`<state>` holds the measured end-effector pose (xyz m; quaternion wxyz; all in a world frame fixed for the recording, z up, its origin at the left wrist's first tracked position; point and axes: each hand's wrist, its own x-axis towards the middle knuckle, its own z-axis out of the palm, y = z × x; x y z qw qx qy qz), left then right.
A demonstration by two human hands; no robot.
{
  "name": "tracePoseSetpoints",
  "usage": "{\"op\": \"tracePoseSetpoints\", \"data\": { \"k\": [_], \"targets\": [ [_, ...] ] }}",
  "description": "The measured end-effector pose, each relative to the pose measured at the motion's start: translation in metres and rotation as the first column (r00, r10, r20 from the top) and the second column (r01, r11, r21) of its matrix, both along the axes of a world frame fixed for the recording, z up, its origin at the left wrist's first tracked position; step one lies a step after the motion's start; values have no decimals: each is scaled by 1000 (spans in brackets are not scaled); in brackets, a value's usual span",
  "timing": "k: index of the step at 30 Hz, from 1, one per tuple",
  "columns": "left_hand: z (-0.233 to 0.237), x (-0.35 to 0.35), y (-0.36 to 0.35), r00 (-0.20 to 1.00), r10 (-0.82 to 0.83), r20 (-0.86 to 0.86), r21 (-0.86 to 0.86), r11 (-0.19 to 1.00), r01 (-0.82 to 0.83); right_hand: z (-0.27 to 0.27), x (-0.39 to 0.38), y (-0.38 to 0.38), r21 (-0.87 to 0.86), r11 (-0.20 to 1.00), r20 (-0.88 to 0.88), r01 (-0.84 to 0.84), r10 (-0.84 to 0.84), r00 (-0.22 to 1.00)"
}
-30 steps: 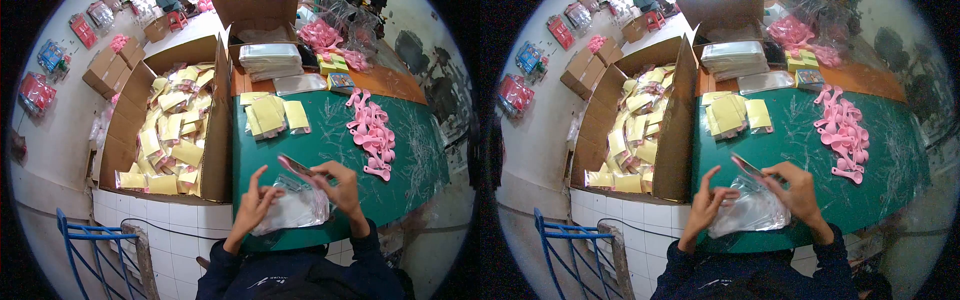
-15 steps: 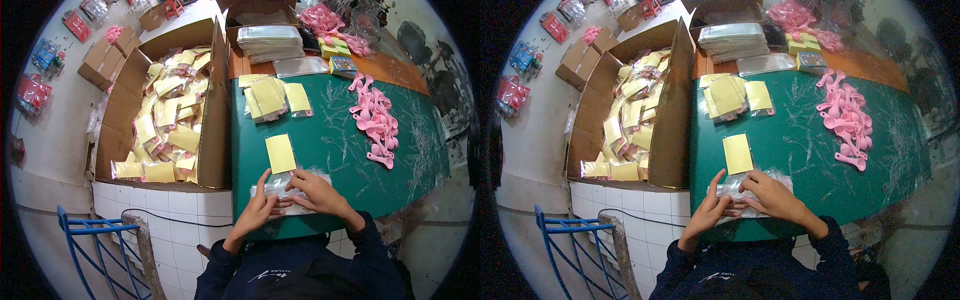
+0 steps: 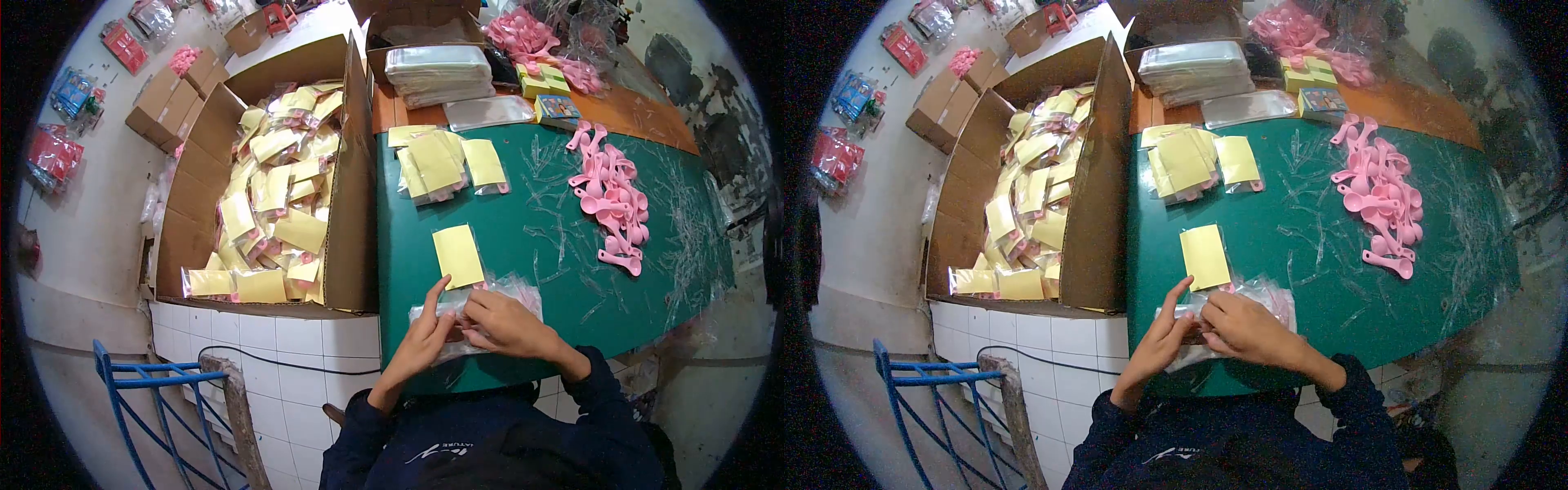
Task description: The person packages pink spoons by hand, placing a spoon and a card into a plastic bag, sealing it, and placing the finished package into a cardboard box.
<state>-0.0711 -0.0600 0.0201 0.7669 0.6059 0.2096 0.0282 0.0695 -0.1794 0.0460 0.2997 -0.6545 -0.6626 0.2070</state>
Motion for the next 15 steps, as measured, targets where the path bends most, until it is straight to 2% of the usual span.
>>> {"op": "tracePoseSetpoints", "data": {
  "k": [1,4,7,10,13,14,15],
  "targets": [
    [-1,3,2,1000,13,0,-74,997,-13,0,-2,0,39,999,56,-3,1,998],
    [6,9,4,1000,19,6,-57,998,-19,5,-5,1,88,994,128,-60,49,991],
    [3,11,1,998,48,42,12,999,-48,5,0,-1,59,991,18,-119,118,993],
    [-2,12,1,990,139,21,175,975,-140,17,13,-8,109,966,-187,-236,253,949],
    [13,11,2,982,183,43,-164,971,-173,41,55,-27,-38,954,-510,-296,236,827],
    [12,10,4,991,125,36,-145,982,-119,45,83,-38,67,975,-468,-213,220,856],
    [9,9,6,997,69,26,-127,990,-65,47,113,-52,115,986,-522,-120,162,837]
  ]
}}
